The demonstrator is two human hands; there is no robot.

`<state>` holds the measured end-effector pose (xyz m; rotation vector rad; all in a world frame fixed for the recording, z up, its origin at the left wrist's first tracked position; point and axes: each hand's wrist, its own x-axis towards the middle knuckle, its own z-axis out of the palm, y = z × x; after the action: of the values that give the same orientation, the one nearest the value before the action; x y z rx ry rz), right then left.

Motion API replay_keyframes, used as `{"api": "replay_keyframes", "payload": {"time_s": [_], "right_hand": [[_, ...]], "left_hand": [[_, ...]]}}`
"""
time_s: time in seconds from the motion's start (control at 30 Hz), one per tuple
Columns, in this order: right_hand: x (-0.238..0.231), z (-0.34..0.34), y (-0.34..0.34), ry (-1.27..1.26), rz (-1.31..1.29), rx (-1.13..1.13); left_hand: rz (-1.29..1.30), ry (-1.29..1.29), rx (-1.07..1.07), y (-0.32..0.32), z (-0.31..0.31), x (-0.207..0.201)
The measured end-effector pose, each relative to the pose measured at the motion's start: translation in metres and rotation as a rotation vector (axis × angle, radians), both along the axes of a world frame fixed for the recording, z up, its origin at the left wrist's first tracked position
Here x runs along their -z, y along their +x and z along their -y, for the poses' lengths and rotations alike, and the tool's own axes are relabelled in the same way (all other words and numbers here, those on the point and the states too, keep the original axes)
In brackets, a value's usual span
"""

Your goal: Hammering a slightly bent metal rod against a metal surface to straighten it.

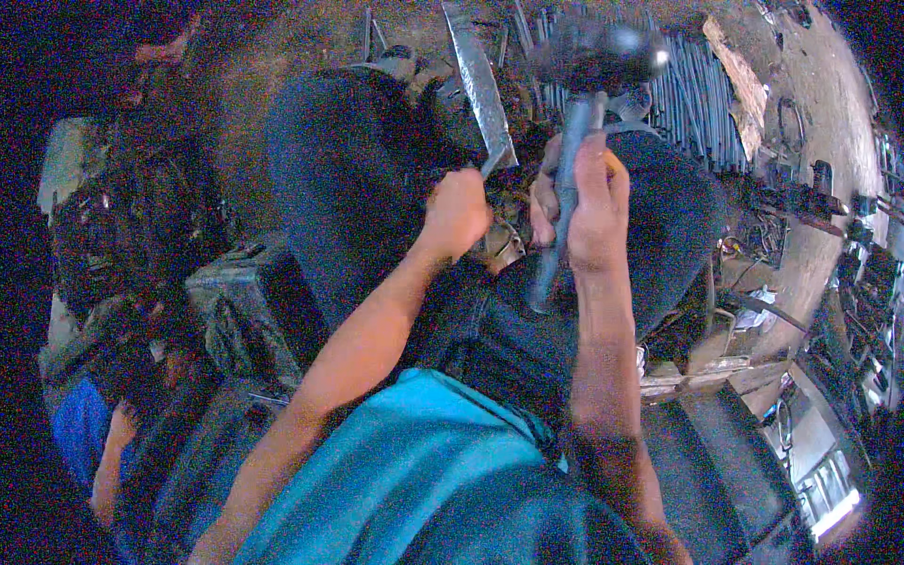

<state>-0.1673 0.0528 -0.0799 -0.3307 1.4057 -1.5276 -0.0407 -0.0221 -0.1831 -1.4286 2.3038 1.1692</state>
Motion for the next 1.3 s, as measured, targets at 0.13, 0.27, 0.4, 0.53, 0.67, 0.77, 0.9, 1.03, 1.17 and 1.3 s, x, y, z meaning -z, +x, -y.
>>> {"api": "replay_keyframes", "payload": {"time_s": [0.13,0.27,0.4,0.53,0.67,0.77,0.9,1.03,1.17,1.3], "right_hand": [[-0.001,-0.003,0.01,-0.077,-0.073,0.002],[0.054,-0.007,0.029,0.266,-0.012,-0.052],[0.076,-0.012,0.02,0.409,-0.047,0.049],[0.03,-0.008,0.004,0.163,-0.068,-0.027],[-0.025,0.002,-0.005,-0.007,-0.102,-0.045],[-0.023,0.001,-0.002,-0.21,-0.121,-0.038],[0.034,-0.008,0.017,0.192,-0.119,-0.105],[0.079,-0.008,0.02,0.336,-0.133,-0.128],[0.051,-0.006,0.007,0.254,-0.082,-0.015],[-0.011,0.0,-0.003,-0.041,-0.089,0.002]], "left_hand": [[-0.007,-0.017,-0.028,0.001,-0.003,0.001],[0.018,-0.06,0.017,-0.002,-0.002,0.002],[0.037,-0.106,0.034,-0.003,-0.004,0.003],[-0.017,-0.094,0.022,0.0,-0.008,0.004],[-0.003,-0.112,-0.015,-0.001,-0.006,0.006],[-0.01,-0.088,-0.02,-0.002,-0.005,0.005],[0.039,-0.092,0.006,-0.002,-0.005,0.002],[0.006,-0.109,0.005,-0.002,-0.005,0.004],[0.003,-0.12,0.015,0.0,-0.004,0.006],[0.021,-0.128,0.004,0.003,-0.005,0.001]]}}
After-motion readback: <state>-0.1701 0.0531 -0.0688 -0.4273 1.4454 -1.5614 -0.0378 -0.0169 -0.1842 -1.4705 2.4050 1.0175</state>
